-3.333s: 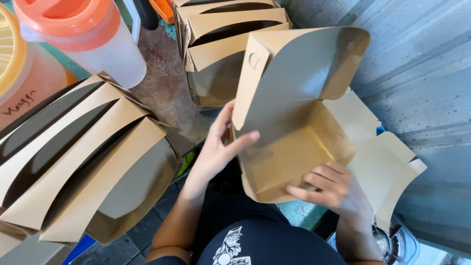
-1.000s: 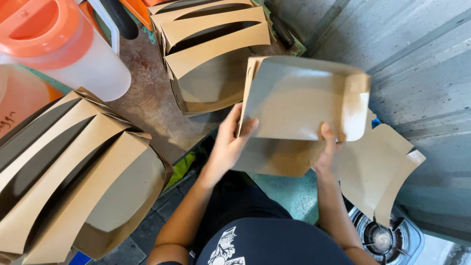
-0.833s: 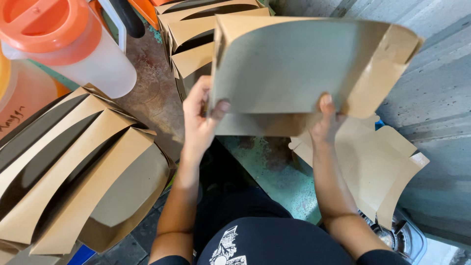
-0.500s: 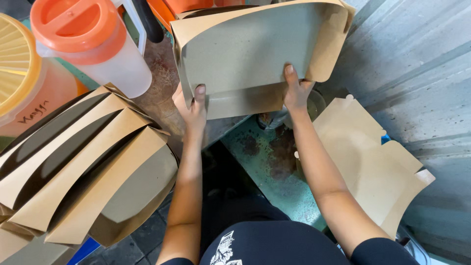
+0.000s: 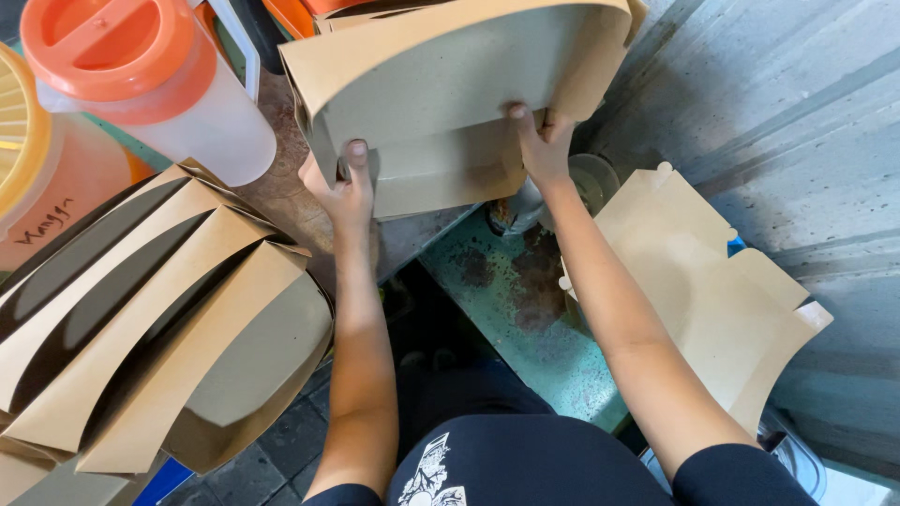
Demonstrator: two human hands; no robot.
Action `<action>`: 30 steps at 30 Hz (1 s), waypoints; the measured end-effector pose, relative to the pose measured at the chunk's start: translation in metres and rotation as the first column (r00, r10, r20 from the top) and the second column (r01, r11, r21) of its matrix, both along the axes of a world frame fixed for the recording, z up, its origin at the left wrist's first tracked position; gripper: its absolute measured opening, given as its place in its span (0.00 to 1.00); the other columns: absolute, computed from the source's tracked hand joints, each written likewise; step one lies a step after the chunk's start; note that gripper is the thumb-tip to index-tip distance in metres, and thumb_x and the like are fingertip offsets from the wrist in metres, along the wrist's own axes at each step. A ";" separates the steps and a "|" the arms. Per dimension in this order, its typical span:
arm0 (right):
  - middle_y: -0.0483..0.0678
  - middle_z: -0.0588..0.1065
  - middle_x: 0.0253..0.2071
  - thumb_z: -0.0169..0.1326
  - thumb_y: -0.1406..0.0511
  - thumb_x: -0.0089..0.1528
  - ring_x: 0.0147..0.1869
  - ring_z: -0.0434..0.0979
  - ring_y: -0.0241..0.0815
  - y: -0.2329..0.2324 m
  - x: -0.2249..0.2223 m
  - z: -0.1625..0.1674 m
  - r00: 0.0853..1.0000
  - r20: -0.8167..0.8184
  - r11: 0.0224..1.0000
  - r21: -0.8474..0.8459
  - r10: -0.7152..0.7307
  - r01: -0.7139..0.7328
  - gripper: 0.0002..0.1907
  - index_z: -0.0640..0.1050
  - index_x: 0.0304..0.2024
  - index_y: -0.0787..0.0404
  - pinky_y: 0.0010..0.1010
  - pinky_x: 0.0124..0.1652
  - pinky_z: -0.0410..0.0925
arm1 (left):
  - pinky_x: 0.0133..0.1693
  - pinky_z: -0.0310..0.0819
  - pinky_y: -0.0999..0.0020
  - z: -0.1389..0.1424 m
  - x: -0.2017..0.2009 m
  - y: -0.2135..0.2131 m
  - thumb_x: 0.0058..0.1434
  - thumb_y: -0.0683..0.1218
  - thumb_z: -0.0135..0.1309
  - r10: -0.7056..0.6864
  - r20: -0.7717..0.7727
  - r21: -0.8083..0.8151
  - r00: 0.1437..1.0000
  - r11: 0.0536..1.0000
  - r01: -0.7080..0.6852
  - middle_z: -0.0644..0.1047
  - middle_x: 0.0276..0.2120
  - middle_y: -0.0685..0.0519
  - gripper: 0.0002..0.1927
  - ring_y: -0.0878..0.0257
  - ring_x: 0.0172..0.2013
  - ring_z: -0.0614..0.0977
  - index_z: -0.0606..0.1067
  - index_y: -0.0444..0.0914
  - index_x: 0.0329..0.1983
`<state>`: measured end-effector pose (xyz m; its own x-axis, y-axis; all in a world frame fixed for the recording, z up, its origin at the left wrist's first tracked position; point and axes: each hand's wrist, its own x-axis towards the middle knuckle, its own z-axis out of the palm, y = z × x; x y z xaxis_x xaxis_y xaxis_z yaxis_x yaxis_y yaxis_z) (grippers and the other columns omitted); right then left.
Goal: The person folds flat cardboard sheets into small paper boxes by hand, tucking flaps and creasing edges to form the box shape. They place each completed box on a stack on the counter and repeat the process with additional sheets.
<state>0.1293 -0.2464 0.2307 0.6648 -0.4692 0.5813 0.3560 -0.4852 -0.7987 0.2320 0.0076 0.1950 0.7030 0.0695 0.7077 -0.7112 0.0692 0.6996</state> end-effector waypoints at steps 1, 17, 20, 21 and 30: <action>0.45 0.78 0.38 0.59 0.63 0.69 0.43 0.77 0.34 0.001 0.002 0.002 0.998 0.045 0.999 -0.003 0.032 -0.032 0.12 0.79 0.39 0.68 0.27 0.45 0.70 | 0.35 0.71 0.68 0.001 0.001 0.001 0.72 0.64 0.53 -0.016 0.011 -0.013 1.000 1.000 0.016 0.77 0.28 0.50 0.32 0.63 0.31 0.79 0.77 0.28 0.37; 0.50 0.81 0.40 0.63 0.59 0.67 0.41 0.79 0.44 -0.009 0.002 0.025 0.979 -0.194 0.936 -0.353 -0.065 -0.008 0.14 0.84 0.47 0.63 0.33 0.44 0.71 | 0.51 0.74 0.68 0.016 0.002 -0.002 0.71 0.53 0.61 -0.225 -0.161 -0.224 0.961 0.957 0.186 0.80 0.43 0.47 0.23 0.64 0.46 0.81 0.76 0.26 0.51; 0.51 0.80 0.44 0.63 0.60 0.69 0.46 0.80 0.46 -0.008 0.010 0.027 0.995 -0.095 0.937 -0.350 -0.013 -0.021 0.15 0.81 0.50 0.64 0.35 0.46 0.72 | 0.54 0.74 0.67 0.015 0.010 -0.003 0.72 0.51 0.60 -0.212 -0.063 -0.160 0.975 0.967 0.200 0.81 0.45 0.47 0.22 0.63 0.48 0.81 0.75 0.25 0.53; 0.52 0.80 0.48 0.63 0.61 0.70 0.50 0.80 0.46 -0.007 0.013 0.028 0.999 -0.008 0.939 -0.340 0.054 -0.054 0.15 0.79 0.52 0.65 0.36 0.47 0.73 | 0.55 0.73 0.67 0.014 0.013 -0.004 0.72 0.50 0.59 -0.216 -0.014 -0.138 0.976 0.967 0.212 0.81 0.46 0.46 0.22 0.63 0.49 0.81 0.74 0.25 0.55; 0.48 0.75 0.45 0.52 0.70 0.71 0.47 0.74 0.40 0.002 0.027 0.059 0.997 0.063 0.938 -0.345 0.051 -0.026 0.09 0.76 0.52 0.67 0.32 0.48 0.68 | 0.52 0.74 0.69 0.014 0.022 -0.015 0.71 0.46 0.59 -0.292 -0.140 -0.358 0.946 0.906 0.226 0.80 0.43 0.51 0.16 0.64 0.45 0.80 0.75 0.27 0.51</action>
